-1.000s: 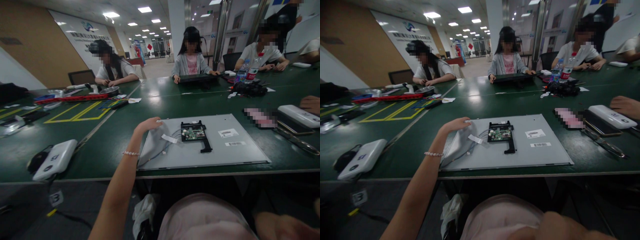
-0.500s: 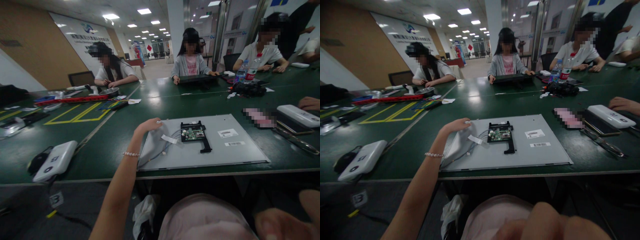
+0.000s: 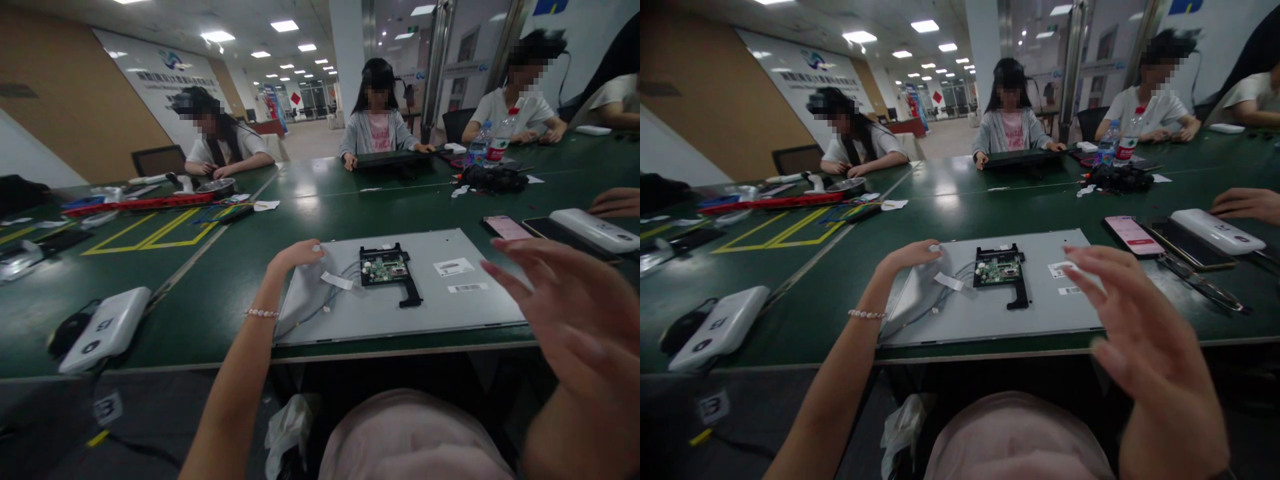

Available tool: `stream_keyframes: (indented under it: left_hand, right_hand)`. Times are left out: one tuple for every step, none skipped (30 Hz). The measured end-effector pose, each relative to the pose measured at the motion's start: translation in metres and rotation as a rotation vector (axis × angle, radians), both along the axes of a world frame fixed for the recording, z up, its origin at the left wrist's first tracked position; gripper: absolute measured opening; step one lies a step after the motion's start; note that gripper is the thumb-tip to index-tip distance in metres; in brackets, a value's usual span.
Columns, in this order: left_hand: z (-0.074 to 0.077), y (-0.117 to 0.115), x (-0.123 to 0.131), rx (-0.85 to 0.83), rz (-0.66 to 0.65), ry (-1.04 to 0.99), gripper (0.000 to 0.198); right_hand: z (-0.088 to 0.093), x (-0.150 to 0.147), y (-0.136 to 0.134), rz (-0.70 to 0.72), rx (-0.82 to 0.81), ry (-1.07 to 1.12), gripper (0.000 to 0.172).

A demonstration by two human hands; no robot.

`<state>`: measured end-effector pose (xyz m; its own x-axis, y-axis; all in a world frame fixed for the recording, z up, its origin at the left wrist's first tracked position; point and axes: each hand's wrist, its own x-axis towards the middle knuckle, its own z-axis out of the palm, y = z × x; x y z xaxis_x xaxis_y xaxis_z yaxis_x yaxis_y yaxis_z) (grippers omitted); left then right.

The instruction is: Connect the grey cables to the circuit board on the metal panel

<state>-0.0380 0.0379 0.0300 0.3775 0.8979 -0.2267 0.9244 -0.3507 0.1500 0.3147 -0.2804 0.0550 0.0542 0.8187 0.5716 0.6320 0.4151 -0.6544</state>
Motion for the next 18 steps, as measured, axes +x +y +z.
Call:
stream_keyframes:
  left_hand:
    - [0.001, -0.001, 0.001, 0.001, 0.012, 0.008, 0.059]
    - [0.002, -0.001, 0.002, 0.000, 0.023, 0.013, 0.059]
    - [0.002, -0.002, 0.003, 0.000, 0.032, 0.015, 0.059]
    - [0.003, -0.002, 0.004, 0.000, 0.036, 0.014, 0.058]
    - [0.004, -0.002, 0.004, -0.001, 0.036, 0.012, 0.058]
    - [0.005, -0.002, 0.005, -0.003, 0.033, 0.008, 0.057]
    - [0.006, -0.002, 0.005, -0.005, 0.027, 0.003, 0.057]
    - [0.008, -0.003, 0.005, -0.006, 0.024, 0.000, 0.056]
    - [0.010, -0.005, 0.004, -0.005, 0.031, 0.001, 0.056]
    - [0.013, -0.008, 0.003, 0.000, 0.047, 0.007, 0.055]
    - [0.016, -0.013, 0.002, 0.009, 0.071, 0.017, 0.054]
    - [0.020, -0.020, 0.000, 0.022, 0.098, 0.029, 0.054]
    - [0.023, -0.030, -0.001, 0.040, 0.128, 0.043, 0.054]
    - [0.026, -0.041, -0.003, 0.060, 0.148, 0.053, 0.054]
    - [0.028, -0.055, -0.003, 0.090, 0.162, 0.053, 0.055]
    - [0.028, -0.071, -0.003, 0.120, 0.172, 0.050, 0.056]
    - [0.026, -0.088, -0.002, 0.155, 0.175, 0.039, 0.057]
    - [0.023, -0.106, 0.000, 0.198, 0.175, 0.025, 0.057]
  right_hand:
    - [-0.002, 0.003, 0.018, -0.024, -0.016, 0.012, 0.053]
    - [-0.008, 0.010, 0.035, -0.051, -0.047, 0.038, 0.050]
    - [-0.017, 0.019, 0.051, -0.128, -0.092, -0.028, 0.049]
    - [-0.028, 0.030, 0.063, -0.215, -0.150, -0.095, 0.049]
    - [-0.041, 0.042, 0.073, -0.289, -0.191, -0.136, 0.052]
    - [-0.055, 0.055, 0.081, -0.350, -0.213, -0.165, 0.054]
    - [-0.068, 0.066, 0.086, -0.382, -0.243, -0.182, 0.055]
    - [-0.079, 0.076, 0.088, -0.385, -0.270, -0.191, 0.055]
    - [-0.088, 0.083, 0.089, -0.379, -0.286, -0.197, 0.055]
    - [-0.095, 0.088, 0.089, -0.367, -0.293, -0.201, 0.055]
    - [-0.099, 0.091, 0.088, -0.348, -0.304, -0.201, 0.054]
    - [-0.101, 0.091, 0.087, -0.336, -0.314, -0.197, 0.054]
    - [-0.102, 0.090, 0.085, -0.334, -0.327, -0.187, 0.055]
    - [-0.101, 0.088, 0.084, -0.336, -0.345, -0.173, 0.055]
    - [-0.101, 0.086, 0.082, -0.340, -0.362, -0.156, 0.055]
    - [-0.100, 0.083, 0.081, -0.342, -0.377, -0.137, 0.055]
    - [-0.099, 0.081, 0.080, -0.339, -0.388, -0.112, 0.055]
    - [-0.099, 0.080, 0.079, -0.334, -0.393, -0.078, 0.056]
